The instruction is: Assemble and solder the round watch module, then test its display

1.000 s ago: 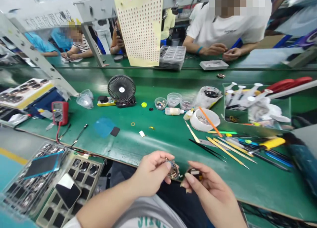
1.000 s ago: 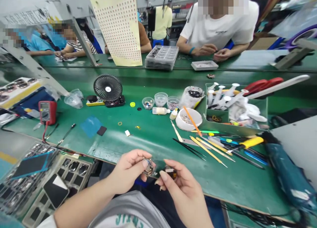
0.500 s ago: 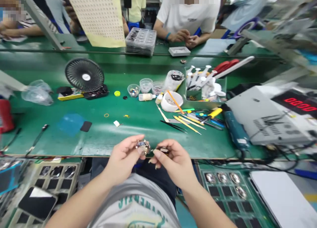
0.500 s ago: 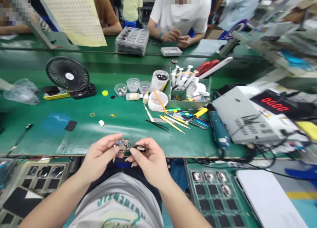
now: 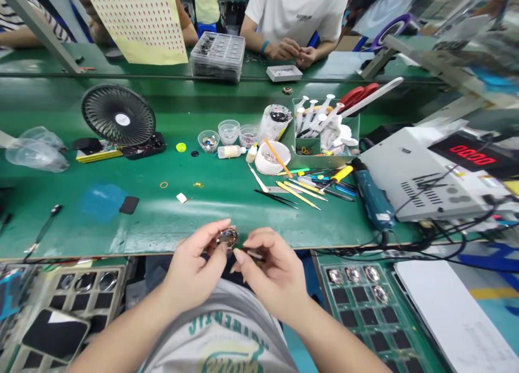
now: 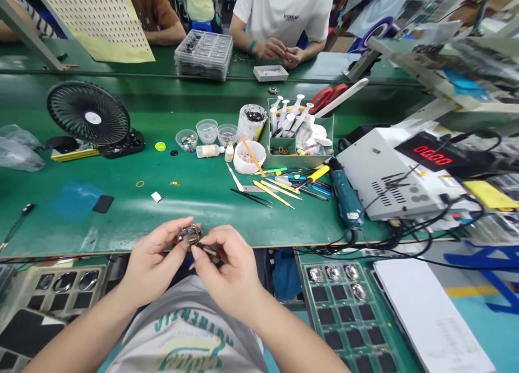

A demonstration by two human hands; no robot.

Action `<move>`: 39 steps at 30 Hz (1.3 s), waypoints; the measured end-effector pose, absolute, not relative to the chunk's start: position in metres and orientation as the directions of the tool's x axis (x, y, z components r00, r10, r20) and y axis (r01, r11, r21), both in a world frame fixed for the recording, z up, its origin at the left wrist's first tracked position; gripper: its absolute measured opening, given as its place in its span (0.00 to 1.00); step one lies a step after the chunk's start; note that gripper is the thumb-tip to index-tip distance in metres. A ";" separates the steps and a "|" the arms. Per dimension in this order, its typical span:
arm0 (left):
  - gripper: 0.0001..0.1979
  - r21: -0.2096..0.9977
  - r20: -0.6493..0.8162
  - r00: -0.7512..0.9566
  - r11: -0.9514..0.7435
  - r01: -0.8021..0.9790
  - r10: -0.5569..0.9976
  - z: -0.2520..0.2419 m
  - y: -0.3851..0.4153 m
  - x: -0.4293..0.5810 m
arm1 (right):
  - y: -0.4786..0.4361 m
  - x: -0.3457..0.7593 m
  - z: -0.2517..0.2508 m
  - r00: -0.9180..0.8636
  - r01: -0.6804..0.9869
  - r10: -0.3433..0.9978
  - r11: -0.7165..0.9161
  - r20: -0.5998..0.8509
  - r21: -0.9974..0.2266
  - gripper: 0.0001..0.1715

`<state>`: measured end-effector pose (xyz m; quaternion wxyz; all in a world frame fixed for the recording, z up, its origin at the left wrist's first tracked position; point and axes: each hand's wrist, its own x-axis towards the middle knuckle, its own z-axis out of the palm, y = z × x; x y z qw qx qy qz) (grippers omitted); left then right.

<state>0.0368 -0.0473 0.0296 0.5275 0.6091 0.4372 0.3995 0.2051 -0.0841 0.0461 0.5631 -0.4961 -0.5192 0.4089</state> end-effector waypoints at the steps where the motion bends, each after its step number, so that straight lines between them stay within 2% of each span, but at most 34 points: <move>1: 0.17 0.989 0.041 0.302 -0.081 0.120 0.952 0.030 -0.048 0.037 | -0.085 0.206 0.045 0.102 0.129 0.964 0.231 0.245 -0.964 0.09; 3: 0.17 0.985 0.061 0.310 -0.107 0.133 0.949 0.030 -0.049 0.037 | -0.085 0.207 0.043 0.055 0.230 0.949 0.292 0.312 -0.928 0.11; 6: 0.17 0.977 0.074 0.319 -0.133 0.168 0.945 0.031 -0.051 0.035 | -0.083 0.208 0.038 0.055 0.275 0.947 0.289 0.316 -0.917 0.13; 17: 0.16 0.924 0.227 0.353 -0.316 0.217 0.908 0.035 -0.051 0.032 | -0.081 0.208 0.035 0.086 0.258 0.948 0.277 0.307 -0.926 0.13; 25: 0.16 0.898 0.275 0.362 -0.373 0.235 0.890 0.036 -0.052 0.033 | -0.082 0.207 0.033 0.085 0.237 0.952 0.267 0.294 -0.934 0.13; 31: 0.16 0.804 0.398 0.377 -0.516 0.295 0.836 0.043 -0.048 0.034 | -0.082 0.207 0.029 0.077 0.209 0.956 0.261 0.282 -0.942 0.15; 39: 0.16 0.685 0.487 0.410 -0.629 0.368 0.771 0.049 -0.051 0.031 | -0.084 0.207 0.031 0.079 0.200 0.954 0.269 0.289 -0.942 0.09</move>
